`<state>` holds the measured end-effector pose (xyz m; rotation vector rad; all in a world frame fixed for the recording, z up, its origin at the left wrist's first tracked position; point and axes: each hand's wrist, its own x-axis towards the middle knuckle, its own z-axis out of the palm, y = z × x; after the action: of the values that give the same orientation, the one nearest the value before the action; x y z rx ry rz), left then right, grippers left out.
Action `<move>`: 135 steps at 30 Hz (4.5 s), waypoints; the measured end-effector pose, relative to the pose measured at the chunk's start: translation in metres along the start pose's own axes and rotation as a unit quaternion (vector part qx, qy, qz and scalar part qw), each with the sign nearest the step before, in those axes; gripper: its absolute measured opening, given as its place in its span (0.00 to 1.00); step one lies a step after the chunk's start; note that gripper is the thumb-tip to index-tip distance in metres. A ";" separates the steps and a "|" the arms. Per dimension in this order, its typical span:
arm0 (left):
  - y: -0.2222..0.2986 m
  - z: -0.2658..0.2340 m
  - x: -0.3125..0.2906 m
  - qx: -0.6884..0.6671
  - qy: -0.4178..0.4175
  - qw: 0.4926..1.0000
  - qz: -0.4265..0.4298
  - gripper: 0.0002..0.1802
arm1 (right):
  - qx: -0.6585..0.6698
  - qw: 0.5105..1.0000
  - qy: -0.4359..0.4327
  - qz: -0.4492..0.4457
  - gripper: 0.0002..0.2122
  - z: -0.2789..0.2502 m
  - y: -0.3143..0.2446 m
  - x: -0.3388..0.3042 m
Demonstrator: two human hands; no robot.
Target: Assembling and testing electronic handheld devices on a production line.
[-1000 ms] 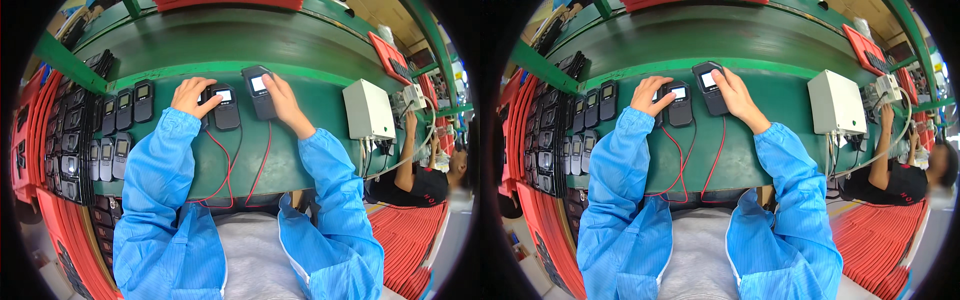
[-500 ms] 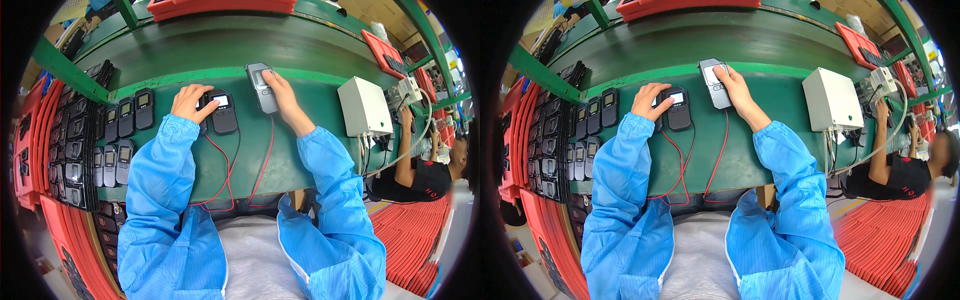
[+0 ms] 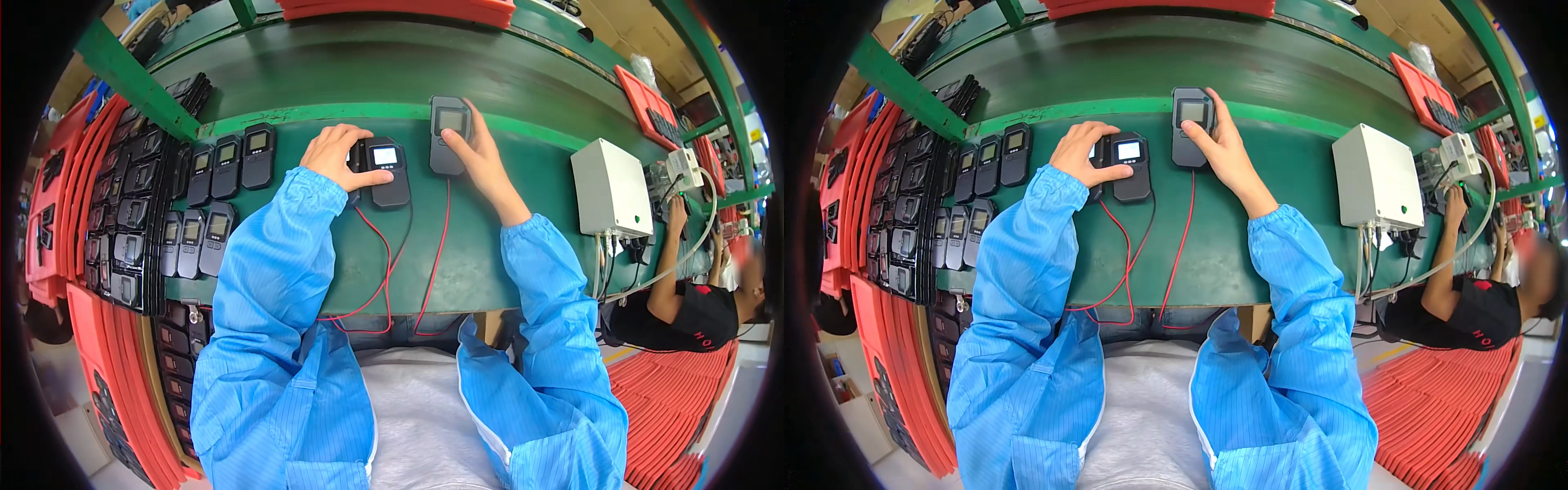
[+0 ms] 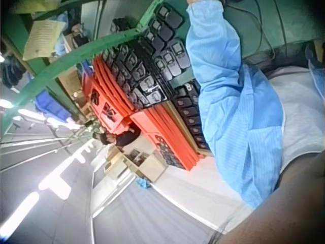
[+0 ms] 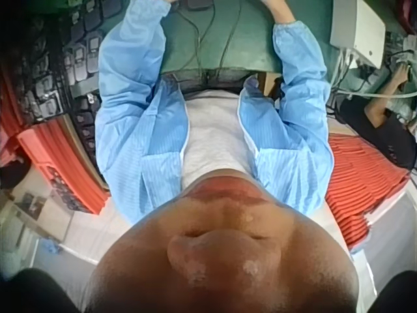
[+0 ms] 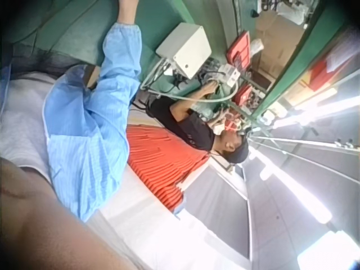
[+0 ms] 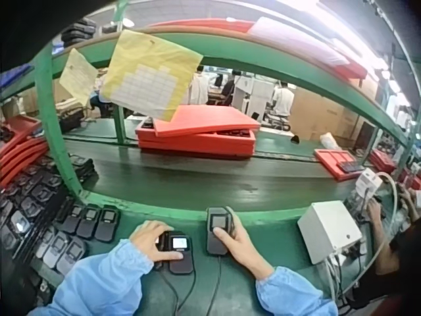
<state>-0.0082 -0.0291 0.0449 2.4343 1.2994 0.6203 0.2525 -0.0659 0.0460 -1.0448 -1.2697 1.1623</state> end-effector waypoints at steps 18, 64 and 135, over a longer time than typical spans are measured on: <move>0.008 -0.004 -0.006 0.008 -0.080 0.997 -0.014 0.49 | -0.198 0.980 0.006 0.008 0.34 -0.004 -0.023 -0.012; 0.053 -0.003 -0.020 -0.485 0.031 0.871 0.071 0.23 | -0.041 0.982 -0.184 -0.010 0.13 0.065 0.002 -0.064; 0.045 -0.018 -0.022 -0.487 0.076 0.865 0.095 0.13 | 0.058 0.950 -0.294 0.083 0.19 0.072 -0.004 -0.071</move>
<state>0.0031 -0.0703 0.0763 1.6633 0.5297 1.1821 0.1839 -0.1401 0.0435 -0.7483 -1.5621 1.7417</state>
